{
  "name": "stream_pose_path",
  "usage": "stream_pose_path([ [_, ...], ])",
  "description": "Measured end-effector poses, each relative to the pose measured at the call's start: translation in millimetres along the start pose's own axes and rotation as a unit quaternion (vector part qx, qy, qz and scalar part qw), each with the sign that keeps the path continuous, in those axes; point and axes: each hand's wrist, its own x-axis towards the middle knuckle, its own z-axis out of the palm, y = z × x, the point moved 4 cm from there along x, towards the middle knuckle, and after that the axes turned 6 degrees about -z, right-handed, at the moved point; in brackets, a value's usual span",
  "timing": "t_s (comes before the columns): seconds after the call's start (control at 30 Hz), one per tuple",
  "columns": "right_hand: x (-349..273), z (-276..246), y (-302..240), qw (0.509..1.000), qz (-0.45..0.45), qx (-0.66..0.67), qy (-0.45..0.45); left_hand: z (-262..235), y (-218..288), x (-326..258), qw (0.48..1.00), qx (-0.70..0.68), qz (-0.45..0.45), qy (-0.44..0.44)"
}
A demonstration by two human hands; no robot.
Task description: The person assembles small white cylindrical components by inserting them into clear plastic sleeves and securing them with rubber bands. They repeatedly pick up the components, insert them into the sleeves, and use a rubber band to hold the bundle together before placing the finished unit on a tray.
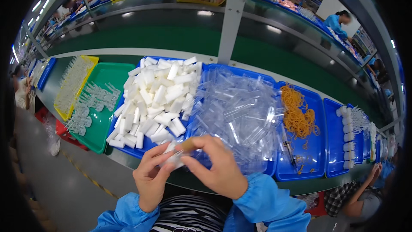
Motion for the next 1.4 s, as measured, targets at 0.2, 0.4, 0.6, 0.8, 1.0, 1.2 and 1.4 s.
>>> stream_pose_path([
  [0.2,7.9,-19.3,4.8,0.999,0.026,0.031,0.008,-5.5,-6.0,5.2,0.996,0.038,0.068,-0.042],
  [0.4,2.2,-23.1,10.0,0.979,0.090,0.180,-0.030,-12.5,-19.1,-7.2,0.990,-0.133,0.048,-0.002],
  [0.6,-8.0,-2.8,9.0,0.980,0.090,0.139,-0.108,-9.7,-8.3,-19.4,0.991,-0.101,0.071,0.043],
  [0.8,-2.8,-7.6,4.3,0.988,0.043,0.129,-0.073,-9.4,-7.7,-8.4,0.982,-0.149,0.109,-0.042],
  [1.0,1.2,-13.9,1.7,0.989,0.053,0.130,-0.049,-16.7,2.1,2.0,0.981,-0.172,0.027,-0.086],
  [1.2,15.2,-9.2,-6.6,0.993,-0.013,0.022,-0.119,-19.7,1.3,13.1,0.974,-0.164,-0.004,-0.158],
  [1.4,-4.1,4.9,-7.0,0.903,-0.143,-0.339,-0.223,-37.0,-12.5,15.5,0.987,-0.145,-0.006,-0.063],
])
